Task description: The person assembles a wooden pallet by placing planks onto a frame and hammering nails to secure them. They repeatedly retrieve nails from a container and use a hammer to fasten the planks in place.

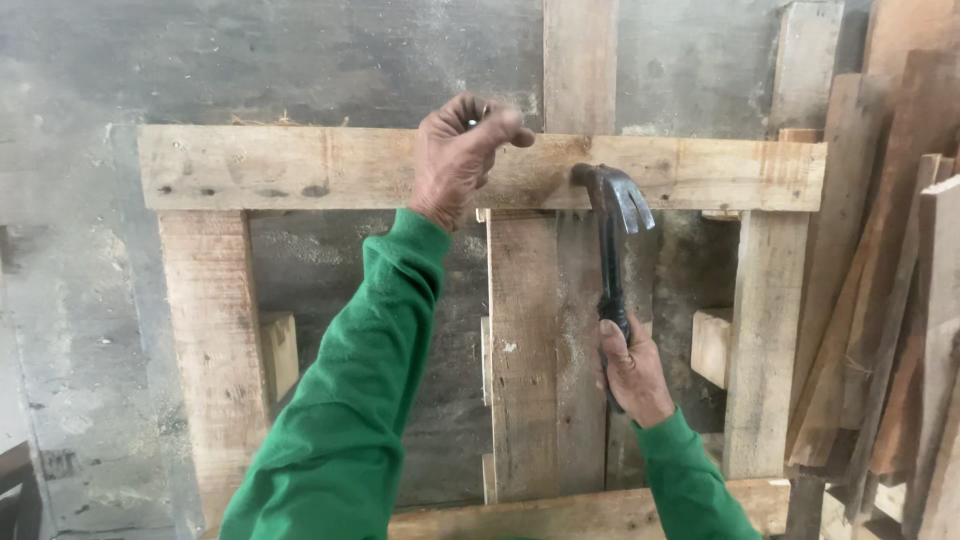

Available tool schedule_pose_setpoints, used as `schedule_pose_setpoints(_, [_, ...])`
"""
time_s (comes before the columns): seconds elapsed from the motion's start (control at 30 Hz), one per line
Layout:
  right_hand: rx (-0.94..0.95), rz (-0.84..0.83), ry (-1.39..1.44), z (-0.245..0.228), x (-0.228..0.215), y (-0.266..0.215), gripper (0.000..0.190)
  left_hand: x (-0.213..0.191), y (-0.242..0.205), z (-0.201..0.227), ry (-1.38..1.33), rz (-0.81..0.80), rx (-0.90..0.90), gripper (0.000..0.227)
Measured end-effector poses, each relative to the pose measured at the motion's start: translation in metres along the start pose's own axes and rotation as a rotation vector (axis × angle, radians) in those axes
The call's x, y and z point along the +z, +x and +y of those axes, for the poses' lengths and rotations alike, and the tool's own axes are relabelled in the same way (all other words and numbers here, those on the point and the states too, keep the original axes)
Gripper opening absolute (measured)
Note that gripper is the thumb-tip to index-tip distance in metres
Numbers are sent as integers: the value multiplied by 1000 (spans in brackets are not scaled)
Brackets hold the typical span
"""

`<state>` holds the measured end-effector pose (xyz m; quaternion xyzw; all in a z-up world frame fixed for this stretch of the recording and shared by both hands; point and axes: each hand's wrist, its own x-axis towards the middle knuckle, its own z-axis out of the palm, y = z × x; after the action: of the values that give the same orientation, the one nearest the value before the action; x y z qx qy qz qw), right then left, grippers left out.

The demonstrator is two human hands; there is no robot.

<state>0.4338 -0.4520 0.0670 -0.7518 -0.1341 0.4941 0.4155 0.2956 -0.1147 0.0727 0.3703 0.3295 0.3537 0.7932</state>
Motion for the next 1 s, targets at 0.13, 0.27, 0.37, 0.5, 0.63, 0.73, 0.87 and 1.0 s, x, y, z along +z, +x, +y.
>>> schedule_pose_setpoints(0.13, [-80,-23,85,-12,6,-13,52,3,9,7,331,-79,-65,15])
schedule_pose_setpoints(0.27, [-56,-91,203,-12,12,-12,49,13,6,-11,622,-67,223,17])
schedule_pose_setpoints(0.37, [-38,-16,134,-18,11,-9,47,14,9,-24,883,23,330,20])
schedule_pose_setpoints(0.5, [-221,-29,114,-35,6,-29,45,6,12,-36,892,-49,503,18])
schedule_pose_setpoints(0.63, [-400,-48,163,-56,11,-35,42,8,11,-40,1016,-18,482,18])
schedule_pose_setpoints(0.73, [-375,-105,-44,-69,18,-19,39,7,10,-42,1076,-28,440,17])
schedule_pose_setpoints(0.87, [-211,-38,-171,-87,8,-18,38,0,17,-49,1050,-56,491,16])
schedule_pose_setpoints(1.0, [-477,-186,377,-108,-8,-52,50,-8,28,-56,579,68,557,25])
